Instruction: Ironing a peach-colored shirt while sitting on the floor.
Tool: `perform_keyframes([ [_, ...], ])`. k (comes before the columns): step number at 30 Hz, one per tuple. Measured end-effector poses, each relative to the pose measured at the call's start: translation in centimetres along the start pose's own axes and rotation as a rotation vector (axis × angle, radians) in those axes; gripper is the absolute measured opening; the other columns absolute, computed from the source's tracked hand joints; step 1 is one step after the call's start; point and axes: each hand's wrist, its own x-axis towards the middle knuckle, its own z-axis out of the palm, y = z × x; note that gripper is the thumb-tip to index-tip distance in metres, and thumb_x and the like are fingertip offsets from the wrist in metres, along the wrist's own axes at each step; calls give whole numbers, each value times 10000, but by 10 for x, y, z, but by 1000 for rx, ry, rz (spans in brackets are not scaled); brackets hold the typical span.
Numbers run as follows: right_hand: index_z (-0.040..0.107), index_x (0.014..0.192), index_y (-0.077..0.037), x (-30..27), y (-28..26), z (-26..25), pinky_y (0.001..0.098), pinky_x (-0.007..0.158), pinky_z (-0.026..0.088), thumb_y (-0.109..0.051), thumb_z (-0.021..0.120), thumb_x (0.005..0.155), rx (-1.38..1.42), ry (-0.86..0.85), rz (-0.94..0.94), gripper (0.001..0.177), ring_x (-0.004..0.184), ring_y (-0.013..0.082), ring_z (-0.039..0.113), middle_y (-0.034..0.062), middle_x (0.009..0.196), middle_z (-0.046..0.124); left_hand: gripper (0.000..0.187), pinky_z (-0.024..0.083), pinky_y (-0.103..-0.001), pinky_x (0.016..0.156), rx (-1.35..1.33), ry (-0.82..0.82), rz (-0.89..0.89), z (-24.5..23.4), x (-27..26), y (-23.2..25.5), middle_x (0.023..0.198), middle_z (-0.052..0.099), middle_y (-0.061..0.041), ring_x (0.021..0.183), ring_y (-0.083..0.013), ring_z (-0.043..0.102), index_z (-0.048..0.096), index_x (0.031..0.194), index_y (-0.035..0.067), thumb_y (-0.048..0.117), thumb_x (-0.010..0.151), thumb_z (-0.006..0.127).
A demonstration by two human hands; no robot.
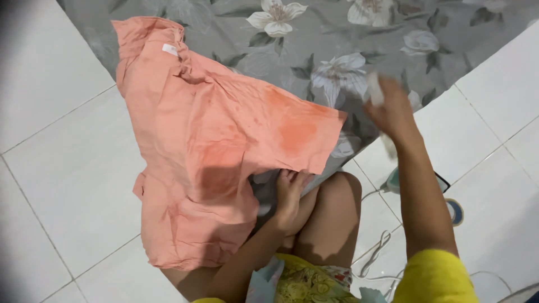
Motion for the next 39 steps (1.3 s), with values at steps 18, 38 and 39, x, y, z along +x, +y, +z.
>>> perform_keyframes([
  [18, 687, 911, 13, -20, 16, 94, 520, 846, 482, -97, 649, 963, 169, -12, 114, 128, 958, 446, 615, 198, 945, 686, 226, 605, -301, 861, 92, 12, 52, -11, 13, -20, 1050, 726, -123, 945, -167, 709, 595, 1126, -73, 30, 947, 686],
  [38, 732, 1005, -39, -158, -117, 69, 254, 724, 492, -241, 713, 956, 633, 88, 695, 209, 781, 99, 626, 6, 872, 703, 213, 579, -269, 741, 205, 122, 50, -14, 16, -24, 899, 702, -76, 803, -141, 678, 590, 1030, -19, -33, 881, 741],
  [39, 754, 992, -39, -159, -121, 73, 257, 686, 492, -258, 765, 904, 600, 15, 711, 236, 732, 110, 621, 17, 843, 710, 210, 585, -267, 732, 197, 133, 23, -14, 17, -24, 888, 715, -71, 793, -141, 689, 590, 1019, -1, -22, 868, 735],
])
